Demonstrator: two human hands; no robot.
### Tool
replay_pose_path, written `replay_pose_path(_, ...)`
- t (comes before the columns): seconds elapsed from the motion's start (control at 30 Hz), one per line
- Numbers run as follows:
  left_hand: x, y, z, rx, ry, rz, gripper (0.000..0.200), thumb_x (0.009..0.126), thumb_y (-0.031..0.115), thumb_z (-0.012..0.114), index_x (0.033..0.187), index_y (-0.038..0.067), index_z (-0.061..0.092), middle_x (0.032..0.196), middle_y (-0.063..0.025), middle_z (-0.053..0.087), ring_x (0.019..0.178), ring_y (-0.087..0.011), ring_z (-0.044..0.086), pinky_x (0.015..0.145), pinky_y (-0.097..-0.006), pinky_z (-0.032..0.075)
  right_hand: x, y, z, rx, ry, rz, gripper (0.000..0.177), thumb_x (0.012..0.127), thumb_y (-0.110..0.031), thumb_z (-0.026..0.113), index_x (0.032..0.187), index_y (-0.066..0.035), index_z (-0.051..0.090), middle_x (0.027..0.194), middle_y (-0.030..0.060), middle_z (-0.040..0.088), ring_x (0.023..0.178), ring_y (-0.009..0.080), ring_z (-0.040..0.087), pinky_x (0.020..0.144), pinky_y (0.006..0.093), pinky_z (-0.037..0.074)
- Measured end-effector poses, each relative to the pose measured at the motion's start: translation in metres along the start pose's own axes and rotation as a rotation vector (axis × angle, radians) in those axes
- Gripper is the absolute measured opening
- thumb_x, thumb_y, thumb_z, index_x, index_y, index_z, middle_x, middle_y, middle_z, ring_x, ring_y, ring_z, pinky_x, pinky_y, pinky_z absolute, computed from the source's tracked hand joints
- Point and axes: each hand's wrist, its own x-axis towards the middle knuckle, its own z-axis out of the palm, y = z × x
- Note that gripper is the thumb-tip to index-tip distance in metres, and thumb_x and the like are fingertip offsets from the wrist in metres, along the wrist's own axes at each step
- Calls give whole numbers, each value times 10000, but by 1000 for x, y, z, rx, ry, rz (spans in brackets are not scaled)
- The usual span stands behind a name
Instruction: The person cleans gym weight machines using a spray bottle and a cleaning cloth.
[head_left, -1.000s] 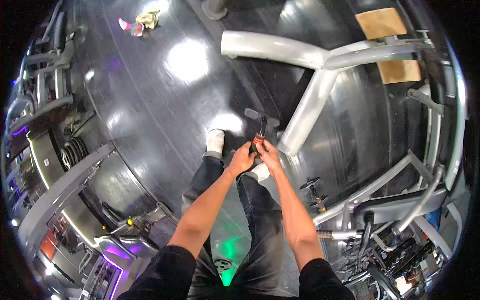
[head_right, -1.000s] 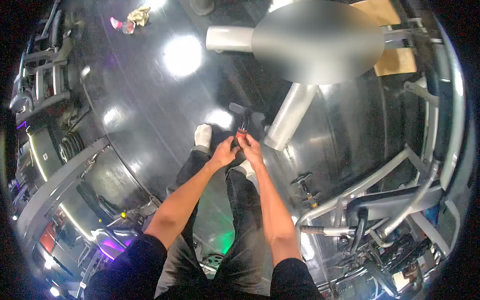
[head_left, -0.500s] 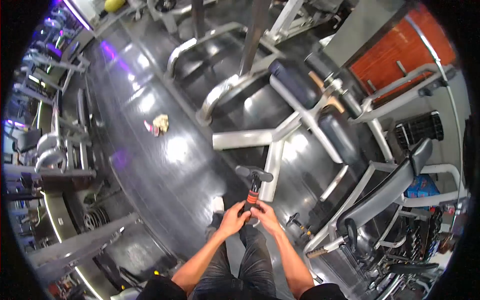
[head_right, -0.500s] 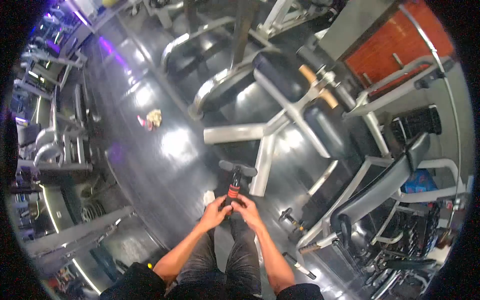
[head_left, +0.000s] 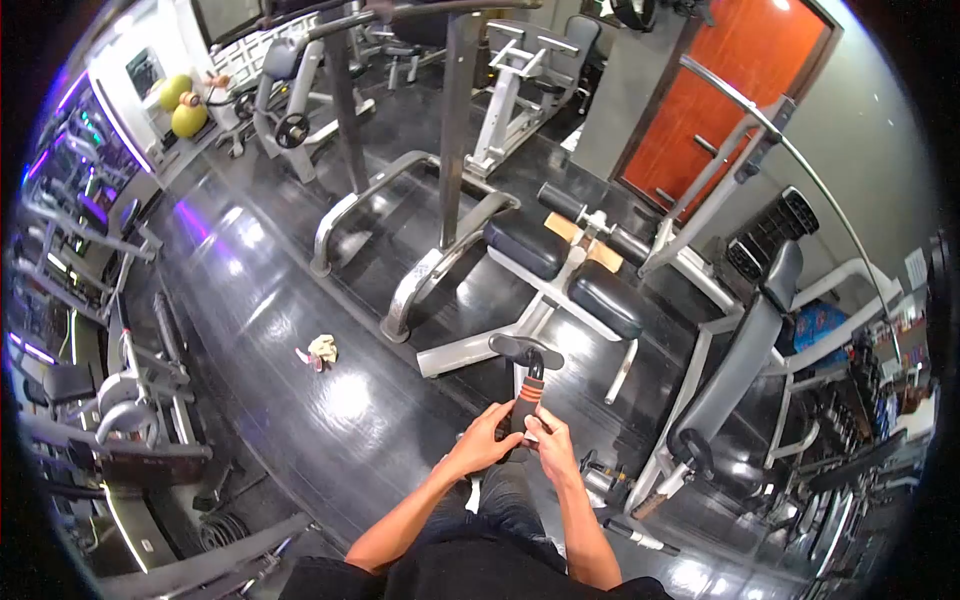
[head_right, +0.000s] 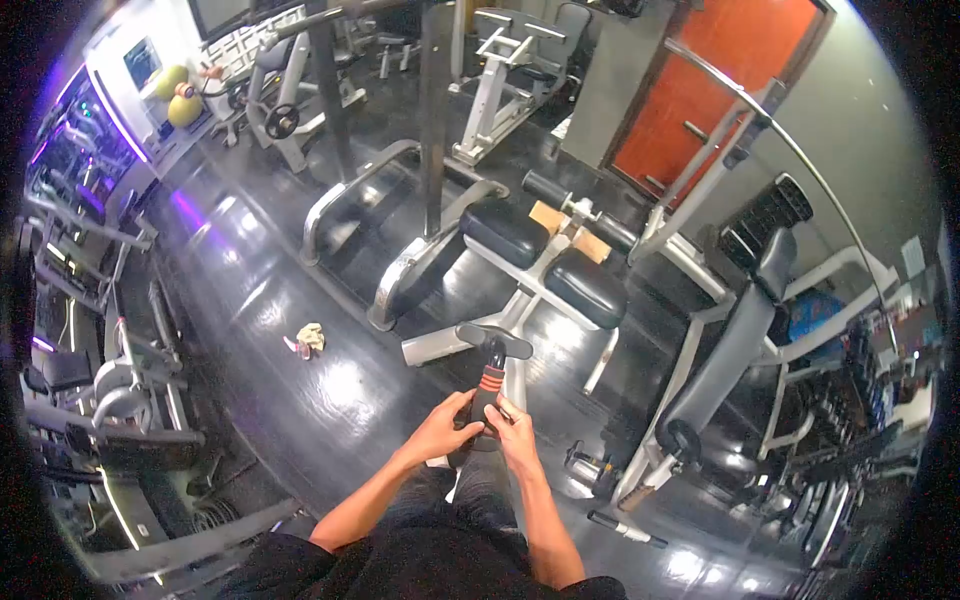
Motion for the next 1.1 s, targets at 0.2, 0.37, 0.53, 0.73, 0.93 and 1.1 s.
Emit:
replay_pose_path(0.2,43,12,-12,92,-72,169,466,803,172,672,1202,-28,535,960,-130,527,823,-227,564,733,-333,465,14,-33,9,57,66,-107,432,912,-167,600,1324,-94,494,1114,66,586,952,139,589,766,310,544)
replay_pose_path(0.37,102,1,-7,112,-69,242,444,798,179,659,1194,9,549,893,-141,545,785,-257,566,703,-362,459,58,-52,-2,70,154,-171,419,895,-137,618,1275,-5,502,1126,50,575,919,146,589,745,315,535)
replay_pose_path(0.53,177,12,-13,188,-87,196,439,785,172,669,1192,44,568,912,-161,599,758,-285,610,703,-370,490,124,-90,-15,12,192,-174,536,885,-172,634,1342,18,428,1276,178,503,1075,257,569,827,369,536)
replay_pose_path(0.73,270,1,-12,257,-101,165,419,780,153,680,1164,21,579,928,-169,599,814,-310,643,718,-376,515,206,-113,-35,54,200,-212,402,908,-118,588,1300,-67,510,1142,47,565,999,149,567,814,316,518)
replay_pose_path(0.93,330,-27,1,297,-127,115,465,774,137,685,1207,27,554,898,-162,586,816,-318,635,733,-397,501,267,-106,-62,69,172,-167,369,929,-113,551,1295,-90,513,1128,36,573,992,134,559,818,319,505)
replay_pose_path(1.1,350,-61,12,227,-121,26,479,780,150,682,1224,32,549,934,-167,590,832,-320,631,731,-395,496,299,-92,-79,-87,220,-61,432,928,-166,569,1345,-112,469,1082,31,578,949,124,552,790,310,497)
